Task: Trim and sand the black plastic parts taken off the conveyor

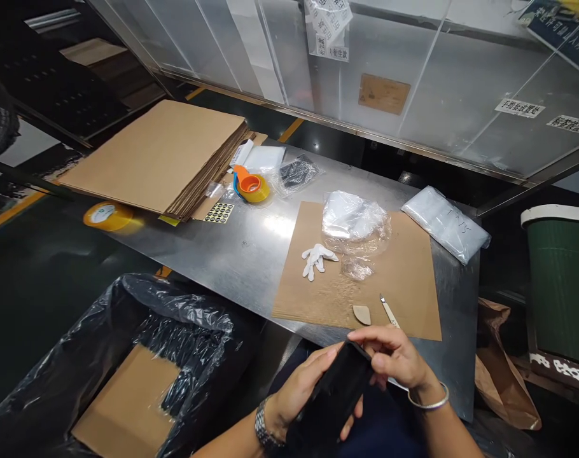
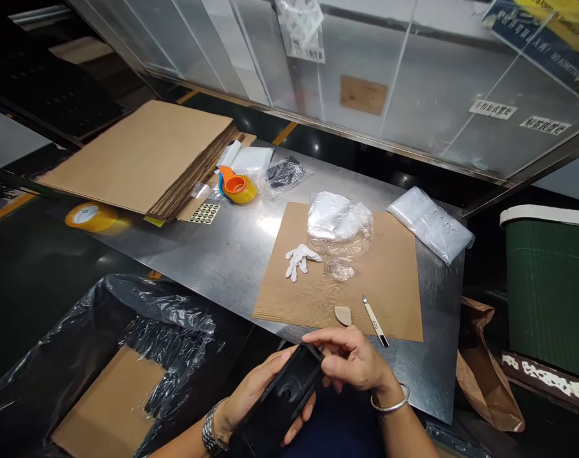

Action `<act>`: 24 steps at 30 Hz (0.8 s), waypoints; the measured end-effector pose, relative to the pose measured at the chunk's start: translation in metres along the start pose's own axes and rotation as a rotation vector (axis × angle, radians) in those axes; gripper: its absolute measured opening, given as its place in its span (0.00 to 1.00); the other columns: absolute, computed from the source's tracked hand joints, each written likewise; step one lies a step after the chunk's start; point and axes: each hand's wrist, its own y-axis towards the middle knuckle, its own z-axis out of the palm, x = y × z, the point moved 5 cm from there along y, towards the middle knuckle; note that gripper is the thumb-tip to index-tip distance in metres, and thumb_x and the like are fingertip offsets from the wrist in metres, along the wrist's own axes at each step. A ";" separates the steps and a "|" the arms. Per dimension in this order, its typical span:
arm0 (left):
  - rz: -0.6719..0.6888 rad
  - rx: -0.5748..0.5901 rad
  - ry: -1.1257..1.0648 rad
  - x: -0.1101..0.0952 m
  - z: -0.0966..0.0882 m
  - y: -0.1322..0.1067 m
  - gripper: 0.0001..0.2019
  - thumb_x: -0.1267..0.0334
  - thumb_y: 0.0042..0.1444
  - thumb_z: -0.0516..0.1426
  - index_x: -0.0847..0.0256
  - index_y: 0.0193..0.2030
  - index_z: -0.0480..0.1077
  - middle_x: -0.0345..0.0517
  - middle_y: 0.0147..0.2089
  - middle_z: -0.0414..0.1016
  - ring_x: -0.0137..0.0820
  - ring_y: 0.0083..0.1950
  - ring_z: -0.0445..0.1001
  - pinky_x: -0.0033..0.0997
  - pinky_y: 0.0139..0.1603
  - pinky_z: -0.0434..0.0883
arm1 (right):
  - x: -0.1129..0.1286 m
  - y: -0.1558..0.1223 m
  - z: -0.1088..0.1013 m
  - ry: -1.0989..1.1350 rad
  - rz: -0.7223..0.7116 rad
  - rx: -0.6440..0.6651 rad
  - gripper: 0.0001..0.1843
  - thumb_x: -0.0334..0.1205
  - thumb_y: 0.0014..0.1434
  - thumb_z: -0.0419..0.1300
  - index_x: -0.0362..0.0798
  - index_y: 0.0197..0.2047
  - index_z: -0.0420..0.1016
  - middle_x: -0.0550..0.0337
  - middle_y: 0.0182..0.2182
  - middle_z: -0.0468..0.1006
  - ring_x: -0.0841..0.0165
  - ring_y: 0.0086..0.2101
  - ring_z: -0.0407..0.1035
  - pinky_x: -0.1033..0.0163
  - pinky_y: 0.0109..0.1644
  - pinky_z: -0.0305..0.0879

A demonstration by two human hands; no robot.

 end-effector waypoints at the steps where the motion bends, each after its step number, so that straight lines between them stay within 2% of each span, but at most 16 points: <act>1: -0.029 0.014 -0.008 0.001 0.001 -0.001 0.23 0.49 0.58 0.42 0.68 0.42 0.66 0.52 0.25 0.74 0.30 0.17 0.71 0.24 0.14 0.65 | 0.000 0.001 -0.002 0.013 0.014 0.009 0.21 0.45 0.59 0.52 0.43 0.52 0.68 0.67 0.15 0.66 0.79 0.12 0.58 0.74 0.14 0.52; 3: -0.092 0.019 -0.028 0.004 0.001 -0.003 0.26 0.48 0.58 0.42 0.71 0.38 0.68 0.54 0.24 0.74 0.30 0.17 0.71 0.24 0.15 0.65 | 0.005 0.004 -0.005 -0.010 0.005 0.002 0.18 0.43 0.61 0.51 0.43 0.47 0.72 0.66 0.14 0.66 0.81 0.12 0.57 0.75 0.14 0.50; 6: -0.175 0.030 -0.070 0.009 0.001 -0.006 0.29 0.46 0.56 0.43 0.74 0.32 0.70 0.55 0.23 0.73 0.30 0.17 0.70 0.24 0.14 0.64 | 0.019 0.012 -0.006 -0.088 -0.036 0.000 0.12 0.40 0.56 0.58 0.44 0.39 0.77 0.62 0.18 0.71 0.79 0.17 0.61 0.74 0.19 0.55; 8: -0.200 0.070 -0.085 0.010 0.003 -0.007 0.29 0.45 0.56 0.43 0.73 0.35 0.70 0.54 0.23 0.73 0.31 0.17 0.70 0.24 0.14 0.63 | 0.024 0.018 -0.003 -0.085 -0.010 0.025 0.11 0.40 0.53 0.61 0.43 0.36 0.78 0.59 0.21 0.73 0.76 0.21 0.65 0.72 0.22 0.59; 11: -0.193 0.115 -0.078 0.010 0.007 -0.009 0.26 0.46 0.55 0.45 0.71 0.38 0.69 0.53 0.23 0.74 0.31 0.16 0.70 0.24 0.13 0.62 | 0.021 0.023 0.003 0.047 0.068 0.043 0.12 0.43 0.49 0.63 0.41 0.33 0.78 0.60 0.20 0.73 0.76 0.19 0.64 0.72 0.20 0.59; 14: -0.205 0.113 -0.065 0.011 0.007 -0.010 0.25 0.46 0.54 0.47 0.71 0.32 0.69 0.53 0.23 0.73 0.31 0.15 0.69 0.25 0.12 0.63 | 0.011 0.022 0.008 0.206 0.154 0.047 0.13 0.43 0.46 0.65 0.40 0.29 0.77 0.63 0.16 0.71 0.79 0.15 0.61 0.74 0.17 0.57; 18: -0.226 0.136 -0.017 0.015 0.003 -0.009 0.27 0.44 0.51 0.50 0.73 0.29 0.70 0.55 0.22 0.73 0.32 0.16 0.70 0.27 0.12 0.64 | 0.002 0.019 0.016 0.340 0.294 0.069 0.13 0.42 0.45 0.66 0.39 0.29 0.75 0.66 0.13 0.69 0.81 0.11 0.57 0.77 0.11 0.48; 21: -0.156 0.112 0.020 0.017 -0.007 -0.007 0.26 0.45 0.48 0.53 0.73 0.25 0.70 0.55 0.20 0.72 0.31 0.15 0.69 0.24 0.12 0.61 | 0.007 0.017 0.022 0.379 0.340 0.075 0.11 0.39 0.46 0.64 0.38 0.30 0.75 0.66 0.12 0.68 0.82 0.10 0.54 0.78 0.09 0.44; 24: -0.097 0.064 0.028 0.021 -0.019 -0.006 0.23 0.47 0.45 0.56 0.71 0.22 0.68 0.51 0.17 0.70 0.29 0.15 0.67 0.23 0.14 0.59 | 0.015 0.015 0.029 0.412 0.364 0.078 0.11 0.38 0.48 0.63 0.38 0.32 0.76 0.67 0.11 0.67 0.82 0.10 0.53 0.78 0.09 0.43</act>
